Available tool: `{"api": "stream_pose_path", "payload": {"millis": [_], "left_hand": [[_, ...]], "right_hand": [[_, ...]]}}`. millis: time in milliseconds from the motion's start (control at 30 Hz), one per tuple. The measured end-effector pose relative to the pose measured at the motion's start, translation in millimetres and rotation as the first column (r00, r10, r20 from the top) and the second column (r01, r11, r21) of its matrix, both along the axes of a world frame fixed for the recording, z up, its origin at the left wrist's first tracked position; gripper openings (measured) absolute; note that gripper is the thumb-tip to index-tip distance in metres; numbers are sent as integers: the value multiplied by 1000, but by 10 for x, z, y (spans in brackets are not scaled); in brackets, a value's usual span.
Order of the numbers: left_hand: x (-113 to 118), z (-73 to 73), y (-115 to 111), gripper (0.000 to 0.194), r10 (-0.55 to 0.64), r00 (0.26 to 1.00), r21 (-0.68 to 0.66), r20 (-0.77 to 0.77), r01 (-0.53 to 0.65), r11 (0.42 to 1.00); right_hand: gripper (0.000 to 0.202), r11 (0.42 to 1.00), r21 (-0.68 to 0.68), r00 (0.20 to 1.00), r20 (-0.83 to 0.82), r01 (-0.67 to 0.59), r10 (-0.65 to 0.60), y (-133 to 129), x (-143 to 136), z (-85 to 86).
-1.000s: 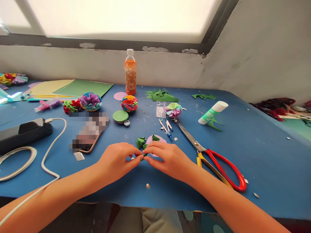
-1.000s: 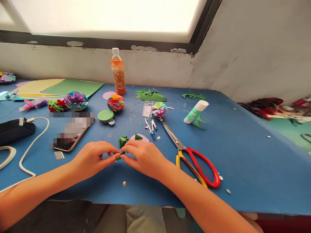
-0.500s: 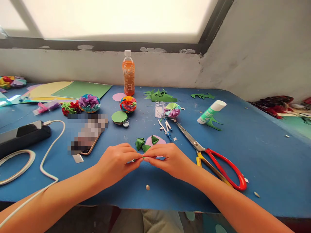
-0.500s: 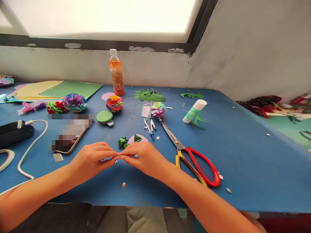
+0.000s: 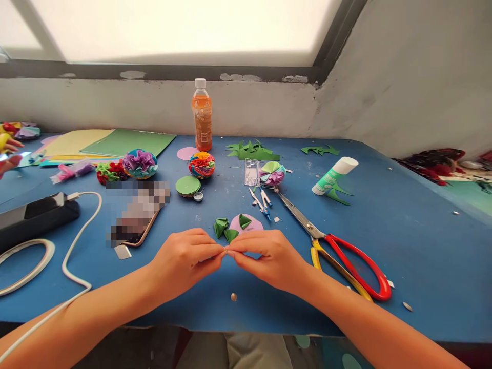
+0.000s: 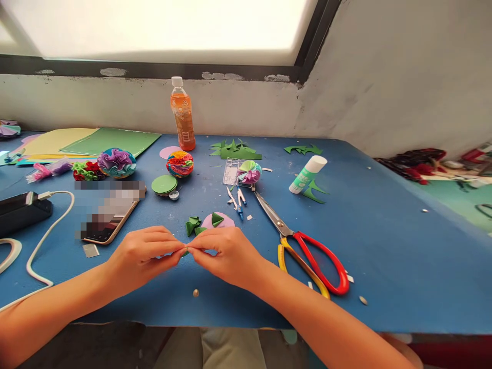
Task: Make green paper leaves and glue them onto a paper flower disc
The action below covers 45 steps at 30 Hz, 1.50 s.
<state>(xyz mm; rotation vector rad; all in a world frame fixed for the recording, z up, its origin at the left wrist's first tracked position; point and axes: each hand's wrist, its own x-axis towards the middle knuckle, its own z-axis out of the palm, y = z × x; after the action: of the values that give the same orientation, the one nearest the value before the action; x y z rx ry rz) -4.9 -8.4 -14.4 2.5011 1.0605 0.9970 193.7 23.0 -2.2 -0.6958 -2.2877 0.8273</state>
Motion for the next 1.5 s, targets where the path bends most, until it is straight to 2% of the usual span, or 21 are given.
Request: {"api": "stream_pose_path", "payload": {"millis": [100,200,300,367,500,600,667,800,967,1100,1367,1500], "left_hand": [[17,43,1,15,70,979,-89,193,-54,995],[35,69,6,14,204,918,-292,340,-103,951],[49,84,4,16,263,890,-471,373,-62,880],[55,94,-2,16,250,899,-521,359,-29,853],[47,101,-7,15,182,919,-468,351,4,884],[33,76,2,18,107,932,-399,347,44,916],[28,47,9,19,86,930,-349,358,48,936],[38,14,13,17,100,914,-275,394,14,961],[42,53,9,19,88,942,-373,324,42,927],[17,70,23,20,52,949,-361,310,67,930],[24,49,32,15,47,947,-257,317,38,966],[27,43,31,13,67,938,-210,339,6,978]], "right_hand": [[8,997,-26,994,-74,79,-81,-17,-7,38],[15,986,-76,987,-56,147,-151,-23,-7,74],[6,985,-83,986,-52,152,-157,-16,-5,74],[9,988,-32,986,-76,148,-150,-4,1,57],[12,970,202,988,-97,136,-118,22,21,22],[13,916,385,993,-65,115,-97,30,29,8],[11,887,448,994,-54,111,-97,28,28,4],[7,901,407,988,-88,151,-126,20,26,-3],[10,927,343,988,-82,150,-129,28,39,-23],[16,911,391,991,-64,132,-116,33,47,-28],[14,853,510,994,-42,108,-100,15,48,-4],[13,847,522,995,-38,103,-97,-1,40,9]]}}
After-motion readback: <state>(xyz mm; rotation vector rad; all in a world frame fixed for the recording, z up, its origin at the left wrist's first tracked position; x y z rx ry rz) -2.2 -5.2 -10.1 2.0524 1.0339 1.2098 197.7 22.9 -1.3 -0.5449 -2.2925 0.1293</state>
